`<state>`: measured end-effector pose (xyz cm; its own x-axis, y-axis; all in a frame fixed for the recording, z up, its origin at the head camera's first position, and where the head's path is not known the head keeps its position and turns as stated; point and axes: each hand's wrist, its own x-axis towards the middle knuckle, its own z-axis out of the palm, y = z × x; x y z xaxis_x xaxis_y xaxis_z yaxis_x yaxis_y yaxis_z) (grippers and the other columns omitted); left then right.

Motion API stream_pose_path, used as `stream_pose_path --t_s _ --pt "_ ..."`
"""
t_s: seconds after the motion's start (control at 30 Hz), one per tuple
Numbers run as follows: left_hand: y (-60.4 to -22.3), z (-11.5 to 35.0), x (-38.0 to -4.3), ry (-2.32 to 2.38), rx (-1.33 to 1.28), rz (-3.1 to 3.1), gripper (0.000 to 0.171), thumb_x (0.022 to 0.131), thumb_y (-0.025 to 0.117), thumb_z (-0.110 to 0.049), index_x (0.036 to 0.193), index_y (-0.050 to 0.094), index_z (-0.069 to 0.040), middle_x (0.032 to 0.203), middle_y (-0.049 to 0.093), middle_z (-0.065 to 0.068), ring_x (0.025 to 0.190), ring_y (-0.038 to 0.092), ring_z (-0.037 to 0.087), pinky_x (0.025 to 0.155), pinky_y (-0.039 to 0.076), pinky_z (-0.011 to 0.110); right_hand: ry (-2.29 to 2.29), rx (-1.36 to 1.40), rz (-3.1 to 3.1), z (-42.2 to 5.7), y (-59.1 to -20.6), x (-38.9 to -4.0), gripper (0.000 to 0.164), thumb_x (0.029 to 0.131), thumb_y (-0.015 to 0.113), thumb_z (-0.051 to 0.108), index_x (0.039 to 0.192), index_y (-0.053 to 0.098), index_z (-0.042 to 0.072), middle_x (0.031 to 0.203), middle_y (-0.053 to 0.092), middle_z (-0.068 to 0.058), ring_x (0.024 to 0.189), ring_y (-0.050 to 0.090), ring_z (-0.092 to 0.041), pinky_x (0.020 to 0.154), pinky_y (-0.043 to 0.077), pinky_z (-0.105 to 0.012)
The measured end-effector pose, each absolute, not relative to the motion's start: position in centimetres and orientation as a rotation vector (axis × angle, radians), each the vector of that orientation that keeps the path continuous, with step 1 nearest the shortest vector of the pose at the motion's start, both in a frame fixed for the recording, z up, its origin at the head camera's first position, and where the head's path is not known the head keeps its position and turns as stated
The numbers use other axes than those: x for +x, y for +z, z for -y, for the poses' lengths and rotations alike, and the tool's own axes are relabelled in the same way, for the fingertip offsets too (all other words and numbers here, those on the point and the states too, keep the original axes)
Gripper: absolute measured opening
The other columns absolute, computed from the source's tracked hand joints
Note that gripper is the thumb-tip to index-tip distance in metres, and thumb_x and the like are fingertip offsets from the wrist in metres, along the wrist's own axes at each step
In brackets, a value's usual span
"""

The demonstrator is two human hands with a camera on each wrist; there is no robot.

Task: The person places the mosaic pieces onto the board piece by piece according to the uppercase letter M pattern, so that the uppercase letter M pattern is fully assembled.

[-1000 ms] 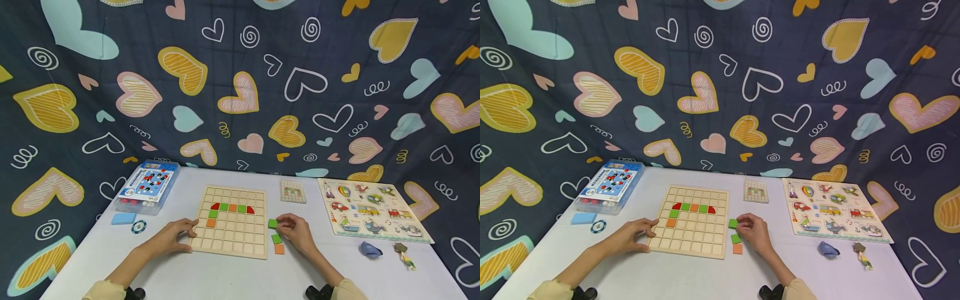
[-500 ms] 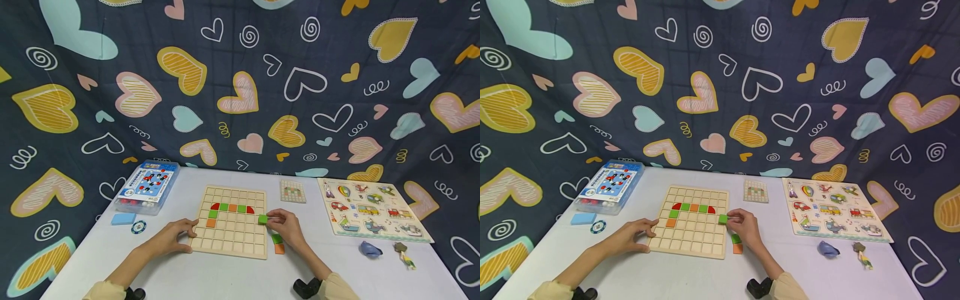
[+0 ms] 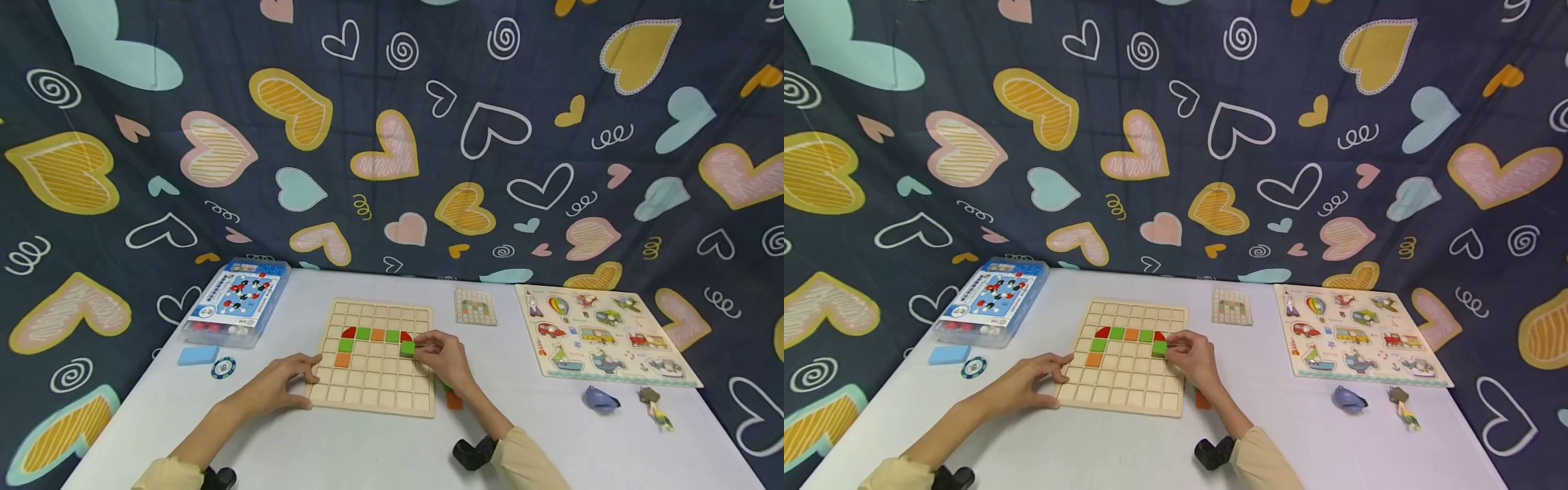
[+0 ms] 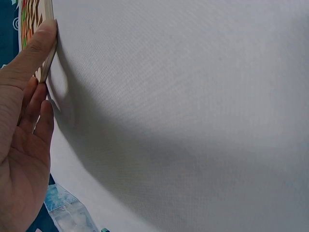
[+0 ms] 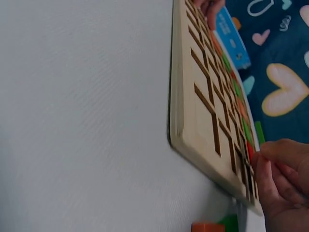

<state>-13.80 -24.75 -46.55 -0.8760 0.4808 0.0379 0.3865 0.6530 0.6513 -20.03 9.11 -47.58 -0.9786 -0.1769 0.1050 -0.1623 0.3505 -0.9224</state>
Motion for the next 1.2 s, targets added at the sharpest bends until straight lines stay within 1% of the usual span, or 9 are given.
stream_pose_path --t_s 0.1,0.33,0.53,0.83,1.07,1.2 --pt "-46.4 24.7 -13.8 1.023 0.718 -2.722 0.025 0.071 0.083 -0.024 0.09 0.066 -0.019 0.135 0.054 0.018 0.121 0.051 0.039 0.101 0.039 0.054 -1.736 -0.358 -2.601 -8.4 -47.5 -20.0 0.02 0.077 0.074 -0.005 0.096 0.07 0.001 0.09 0.072 -0.01 0.077 0.069 -0.018 0.069 0.056 -0.021" --pt "-46.0 24.7 -13.9 1.028 0.685 -2.714 0.025 0.072 0.083 -0.023 0.089 0.065 -0.019 0.137 0.052 0.018 0.124 0.048 0.04 0.104 0.036 0.054 -1.705 -0.526 -2.677 -7.2 -47.5 -20.3 0.018 0.076 0.069 -0.008 0.094 0.069 -0.003 0.088 0.071 -0.012 0.073 0.065 -0.016 0.063 0.055 -0.02" --pt "-46.0 24.7 -13.9 1.032 0.685 -2.714 0.025 0.072 0.083 -0.022 0.089 0.065 -0.019 0.137 0.052 0.017 0.124 0.048 0.04 0.104 0.036 0.054 -1.705 -0.558 -2.681 -6.4 -47.9 -20.5 0.018 0.077 0.067 -0.009 0.095 0.069 -0.003 0.089 0.071 -0.013 0.071 0.061 -0.011 0.061 0.051 -0.017" --pt "-46.3 24.7 -13.8 1.035 0.687 -2.708 0.025 0.072 0.083 -0.022 0.09 0.066 -0.019 0.137 0.053 0.018 0.123 0.049 0.039 0.103 0.037 0.054 -1.671 -0.584 -2.65 -5.5 -47.9 -20.4 0.017 0.078 0.068 -0.009 0.095 0.068 -0.005 0.088 0.069 -0.014 0.075 0.066 -0.019 0.063 0.055 -0.019" --pt "-46.3 24.7 -13.8 1.038 0.712 -2.716 0.025 0.071 0.083 -0.019 0.089 0.066 -0.017 0.135 0.054 0.019 0.122 0.051 0.039 0.102 0.038 0.055 -1.649 -0.598 -2.666 -5.0 -48.0 -20.7 0.016 0.079 0.069 -0.007 0.094 0.069 -0.003 0.087 0.07 -0.012 0.075 0.066 -0.016 0.063 0.055 -0.018" --pt "-46.3 24.7 -13.8 1.039 0.708 -2.717 0.025 0.071 0.083 -0.019 0.089 0.066 -0.017 0.135 0.054 0.018 0.122 0.05 0.039 0.102 0.038 0.055 -1.661 -0.631 -2.639 -4.8 -47.9 -20.7 0.016 0.078 0.07 -0.008 0.094 0.068 -0.005 0.088 0.069 -0.014 0.076 0.067 -0.019 0.064 0.055 -0.019"
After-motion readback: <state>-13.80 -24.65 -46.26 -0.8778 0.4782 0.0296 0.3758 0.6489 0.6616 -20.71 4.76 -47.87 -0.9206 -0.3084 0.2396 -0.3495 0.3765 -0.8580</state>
